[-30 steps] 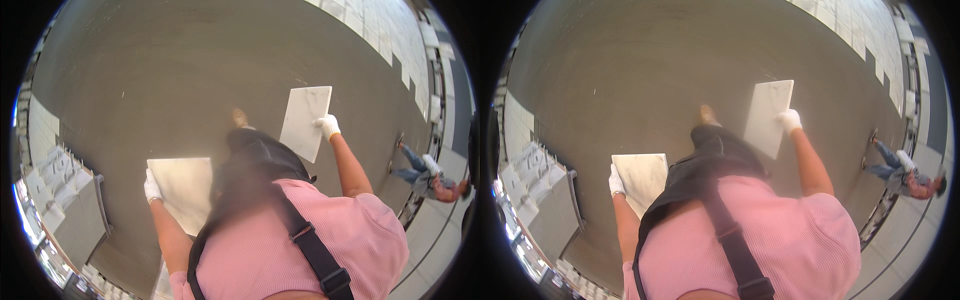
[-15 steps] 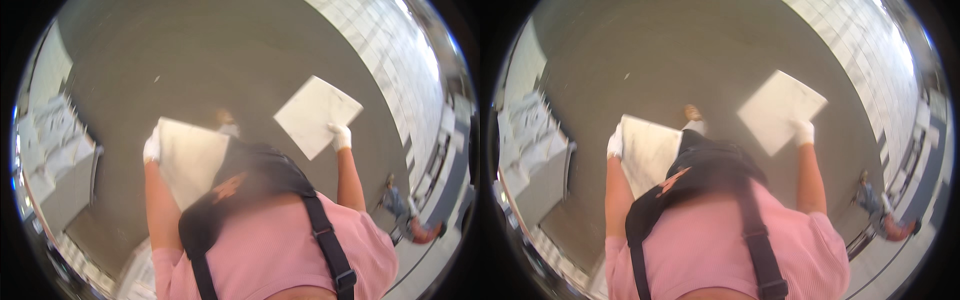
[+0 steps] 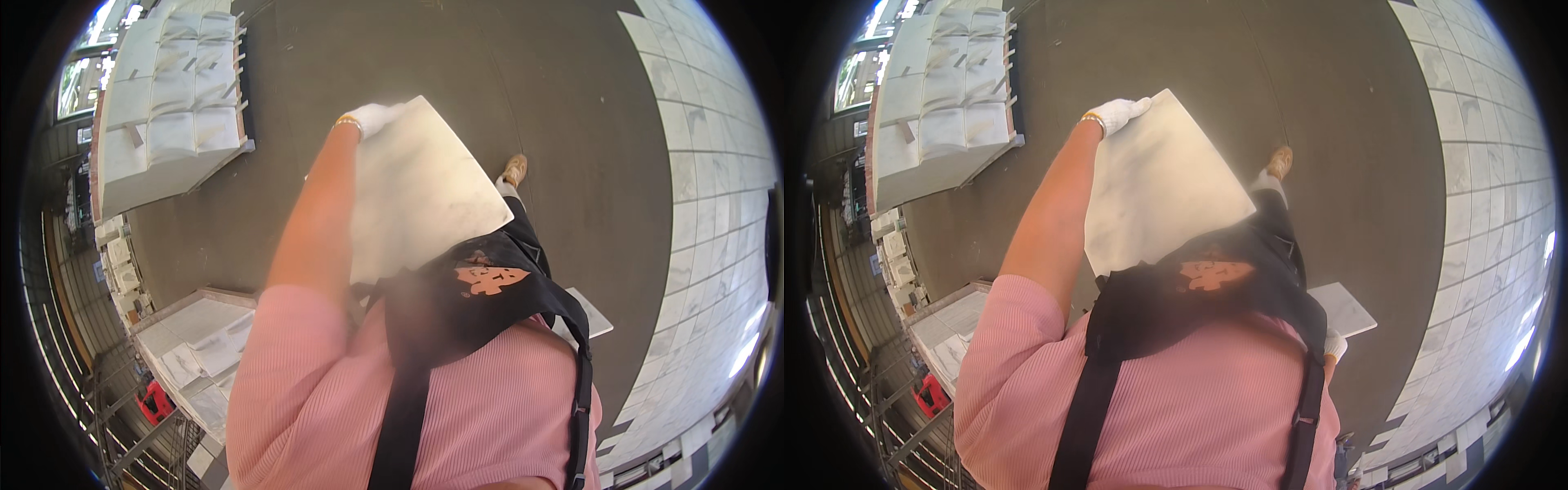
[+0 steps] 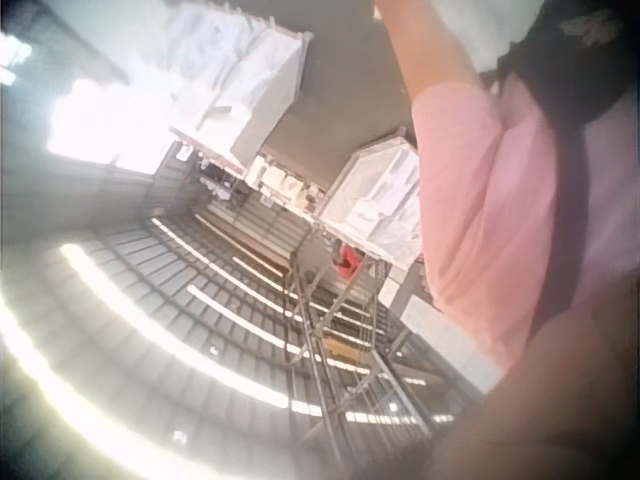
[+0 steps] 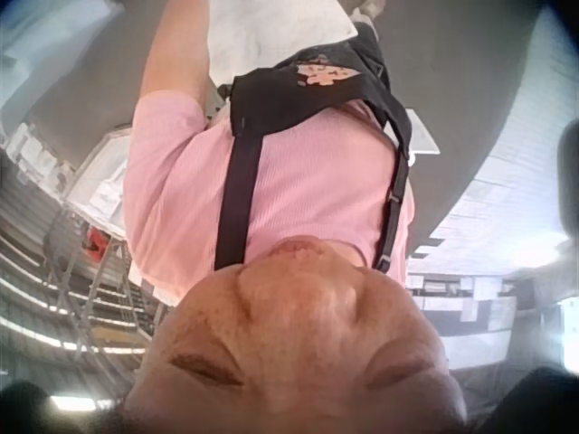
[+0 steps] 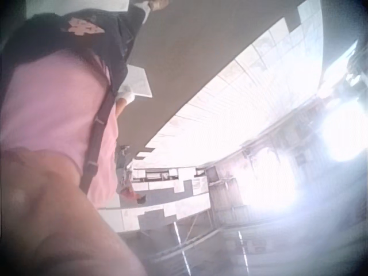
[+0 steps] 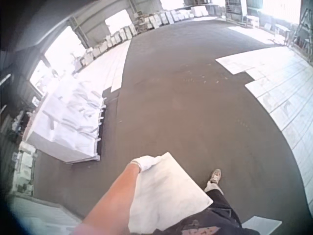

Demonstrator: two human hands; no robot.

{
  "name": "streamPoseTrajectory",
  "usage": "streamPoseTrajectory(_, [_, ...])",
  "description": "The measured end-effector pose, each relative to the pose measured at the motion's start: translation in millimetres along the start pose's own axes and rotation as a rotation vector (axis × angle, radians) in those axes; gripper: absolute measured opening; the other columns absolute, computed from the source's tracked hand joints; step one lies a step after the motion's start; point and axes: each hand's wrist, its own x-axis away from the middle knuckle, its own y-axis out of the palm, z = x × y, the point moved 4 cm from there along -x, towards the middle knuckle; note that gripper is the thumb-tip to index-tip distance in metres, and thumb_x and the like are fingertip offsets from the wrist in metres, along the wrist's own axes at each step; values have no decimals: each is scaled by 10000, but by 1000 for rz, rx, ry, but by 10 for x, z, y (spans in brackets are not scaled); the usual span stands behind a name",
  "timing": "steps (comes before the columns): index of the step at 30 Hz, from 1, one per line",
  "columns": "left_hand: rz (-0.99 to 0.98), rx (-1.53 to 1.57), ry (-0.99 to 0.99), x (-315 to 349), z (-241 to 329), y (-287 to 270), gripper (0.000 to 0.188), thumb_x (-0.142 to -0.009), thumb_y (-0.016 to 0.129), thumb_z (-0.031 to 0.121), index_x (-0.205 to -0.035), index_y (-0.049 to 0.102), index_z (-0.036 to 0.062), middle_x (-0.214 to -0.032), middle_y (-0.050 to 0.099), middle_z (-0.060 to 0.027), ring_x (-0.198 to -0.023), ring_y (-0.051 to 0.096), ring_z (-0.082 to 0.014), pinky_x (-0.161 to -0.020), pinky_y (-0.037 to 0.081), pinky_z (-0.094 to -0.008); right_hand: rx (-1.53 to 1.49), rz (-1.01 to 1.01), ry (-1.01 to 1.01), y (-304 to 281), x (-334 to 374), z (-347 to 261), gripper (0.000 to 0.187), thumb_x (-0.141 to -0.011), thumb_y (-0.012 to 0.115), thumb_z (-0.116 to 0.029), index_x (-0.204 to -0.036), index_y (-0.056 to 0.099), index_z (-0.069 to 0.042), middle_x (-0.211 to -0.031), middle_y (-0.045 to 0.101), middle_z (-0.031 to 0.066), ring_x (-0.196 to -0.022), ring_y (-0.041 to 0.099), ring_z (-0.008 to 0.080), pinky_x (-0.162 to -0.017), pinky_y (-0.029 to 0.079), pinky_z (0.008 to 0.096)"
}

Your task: The person picks up square tiles from stacks, carries them to a tiled floor area, and places them one by one into an expanding grid pattern. The person handles tiles with gloved hands and aligns them with existing tiles on the floor.

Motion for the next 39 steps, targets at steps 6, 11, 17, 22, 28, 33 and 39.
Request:
streamPoseTrajectory(6, [67,39,75,-854,763,-883,819,-988,429,680,-1387,604,-14,-1440,597,-209,-1343,551,-352,-1127,388,-389,-13,75,-79,-1375,-1174,-826,191,-853,670,-257,-932,817,-163,-909,778,80,-861,742,294,-742,577,401])
streamPoseTrajectory(11, [147,136,123,-1617,1379,-1429,809,-989,436,681,-1367,622,-10,-1448,584,-214,-1390,505,-372,-1172,346,-392,-664,232,69,-2816,-2318,-1771,136,-790,694,-155,-864,788,-89,-819,758,111,-760,728,307,-672,570,399])
streamPoseTrajectory(17, [221,94,94,-2974,2081,-2609,824,-964,487,672,-1399,597,-19,-1427,613,-199,-1381,527,-319,-1168,353,-377,-1258,268,177,-4165,-3055,-3104,247,-737,725,19,-981,736,56,-805,721,98,-650,680,233,-619,560,368])
streamPoseTrajectory(22, [147,78,186,-3852,2625,-3674,825,-959,444,700,-1377,619,11,-1438,590,-222,-1394,501,-379,-1169,346,-405,-1273,348,235,-4696,-3510,-3881,252,-734,728,26,-984,735,62,-816,722,108,-674,681,243,-641,563,380])
streamPoseTrajectory(28, [169,-22,201,-4711,3429,-4580,864,-941,437,722,-1385,608,0,-1452,572,-234,-1408,483,-381,-1178,328,-397,-1160,276,219,-4697,-4177,-4605,277,-710,748,30,-986,748,53,-832,731,119,-691,690,259,-652,562,411])
streamPoseTrajectory(33, [148,30,148,-5412,4064,-5184,854,-946,437,705,-1359,620,-20,-1433,586,-244,-1377,502,-404,-1155,340,-414,-805,87,274,-4717,-5086,-4994,241,-729,790,-62,-952,768,27,-817,746,141,-700,713,287,-661,569,429])
streamPoseTrajectory(39, [206,236,159,-5941,5117,-6033,777,-991,508,598,-1352,603,-83,-1404,626,-211,-1326,554,-303,-1135,367,-370,-614,-19,459,-5350,-6000,-5317,246,-776,793,-193,-927,776,0,-850,760,167,-768,732,330,-698,572,437])
